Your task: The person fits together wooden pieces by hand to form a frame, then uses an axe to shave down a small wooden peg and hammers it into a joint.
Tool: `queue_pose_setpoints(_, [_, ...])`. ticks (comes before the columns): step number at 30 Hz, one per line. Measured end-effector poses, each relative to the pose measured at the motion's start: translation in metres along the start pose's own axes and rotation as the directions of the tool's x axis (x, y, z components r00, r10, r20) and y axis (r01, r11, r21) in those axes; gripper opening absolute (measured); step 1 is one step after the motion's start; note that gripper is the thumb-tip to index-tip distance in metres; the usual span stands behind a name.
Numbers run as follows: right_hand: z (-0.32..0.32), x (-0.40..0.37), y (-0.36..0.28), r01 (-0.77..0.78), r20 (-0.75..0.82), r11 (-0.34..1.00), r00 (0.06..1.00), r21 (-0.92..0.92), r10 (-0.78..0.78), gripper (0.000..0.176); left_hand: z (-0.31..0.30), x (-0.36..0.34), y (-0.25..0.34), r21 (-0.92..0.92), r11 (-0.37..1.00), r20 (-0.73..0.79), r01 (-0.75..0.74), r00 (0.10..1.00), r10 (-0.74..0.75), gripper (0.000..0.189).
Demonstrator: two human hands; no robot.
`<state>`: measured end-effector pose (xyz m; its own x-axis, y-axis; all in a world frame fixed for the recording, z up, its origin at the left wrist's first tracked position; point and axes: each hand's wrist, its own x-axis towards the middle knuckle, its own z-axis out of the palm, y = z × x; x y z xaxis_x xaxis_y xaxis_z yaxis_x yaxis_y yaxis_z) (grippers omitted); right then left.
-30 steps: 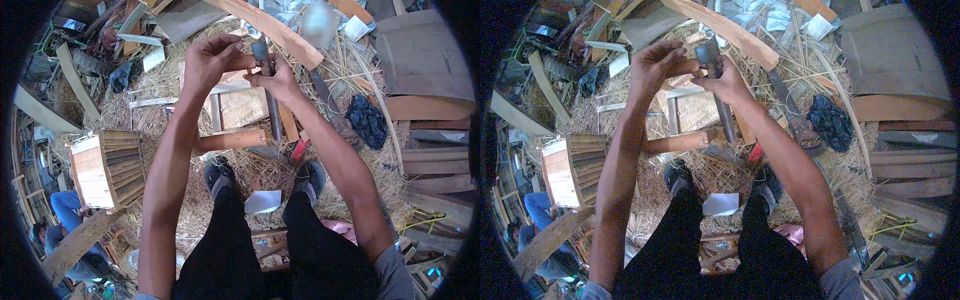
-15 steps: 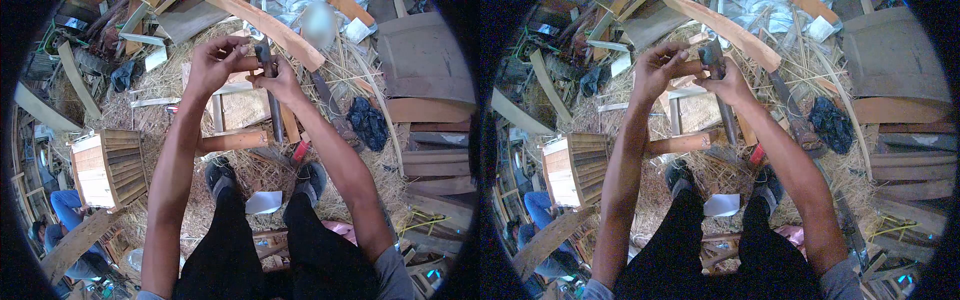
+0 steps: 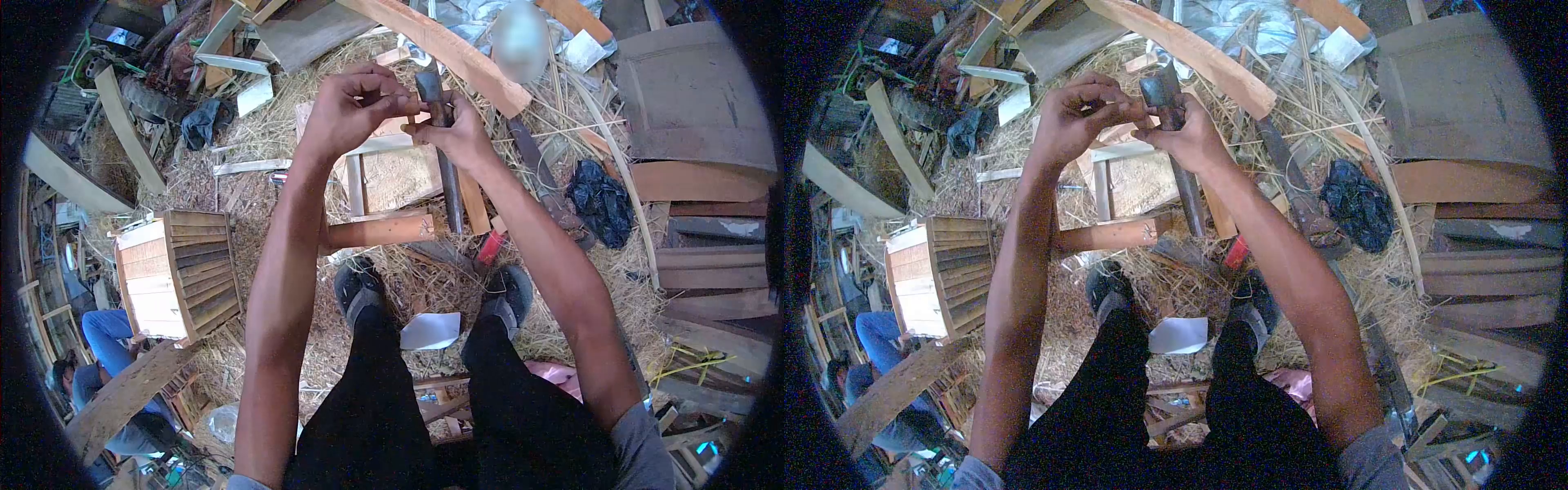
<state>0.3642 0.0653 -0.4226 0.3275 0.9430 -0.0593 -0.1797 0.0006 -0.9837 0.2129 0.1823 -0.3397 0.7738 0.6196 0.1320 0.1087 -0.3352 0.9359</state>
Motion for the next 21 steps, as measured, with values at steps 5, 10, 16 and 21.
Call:
queue_pose_setpoints(5, [0.001,-0.001,-0.003,0.006,-0.011,1.0,1.0,-0.012,-0.006,0.049,0.001,-0.001,0.003,0.005,1.0,-0.015,0.03,0.999,-0.03,0.011])
queue_pose_setpoints(10, [0.0,0.004,0.004,0.022,0.013,1.0,1.0,0.016,-0.023,0.05,0.0,0.001,0.0,-0.044,0.997,0.0,0.061,0.998,-0.061,0.009])
queue_pose_setpoints(16, [-0.001,0.005,0.005,-0.002,0.01,0.999,1.0,0.04,0.001,0.051,0.002,0.0,0.002,-0.009,1.0,-0.036,0.02,0.999,-0.02,0.008])
queue_pose_setpoints(21, [0.0,0.004,0.002,-0.011,0.011,0.996,1.0,0.09,0.01,0.053,0.001,0.001,0.003,0.017,0.999,-0.015,0.037,0.999,-0.036,0.007])
